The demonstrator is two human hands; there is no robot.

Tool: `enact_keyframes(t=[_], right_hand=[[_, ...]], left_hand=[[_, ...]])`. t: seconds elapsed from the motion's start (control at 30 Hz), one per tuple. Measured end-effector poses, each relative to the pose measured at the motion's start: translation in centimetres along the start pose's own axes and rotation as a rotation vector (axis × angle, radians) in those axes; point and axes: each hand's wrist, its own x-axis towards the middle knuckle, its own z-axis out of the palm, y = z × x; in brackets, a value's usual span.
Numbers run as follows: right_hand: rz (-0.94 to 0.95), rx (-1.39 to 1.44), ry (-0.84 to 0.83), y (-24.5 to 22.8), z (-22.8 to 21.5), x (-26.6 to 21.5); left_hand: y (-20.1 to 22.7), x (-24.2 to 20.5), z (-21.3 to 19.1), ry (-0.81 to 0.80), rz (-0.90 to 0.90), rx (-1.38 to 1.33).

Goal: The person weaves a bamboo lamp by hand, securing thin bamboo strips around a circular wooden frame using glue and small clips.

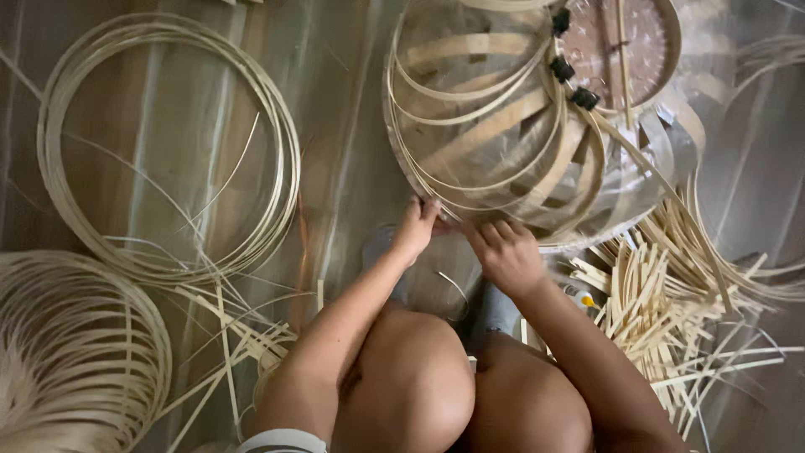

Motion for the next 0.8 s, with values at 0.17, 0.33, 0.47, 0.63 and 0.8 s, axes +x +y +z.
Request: enact_keyframes(t=[0.17,0.33,0.47,0.63,0.8], right_hand=[[0.027,0.021,0.022,-0.1,0.8,0.0],[0.026,0.04,0.116,0.0,1.4,-0.3],[0.061,0.039,0.094,-0.3,1.9,-0.6],[0.031,0.036,0.137,-0.2,1.8,-0.4],[0.045,0.108,0.219,-0.4,0.4,-0.4]], left_hand=[[0.5,0.3,-0.6,0.092,0.002,0.333],[-0.1,0.8,-0.8,0.08,-0.003,0.257],[-0.1,0.8,-0.7,0.077,0.034,0.198],[1.3,0.4,-0.4,0.063,-0.074,0.053],[2.0,0.2,-0.9,0.045,-0.085,0.08]])
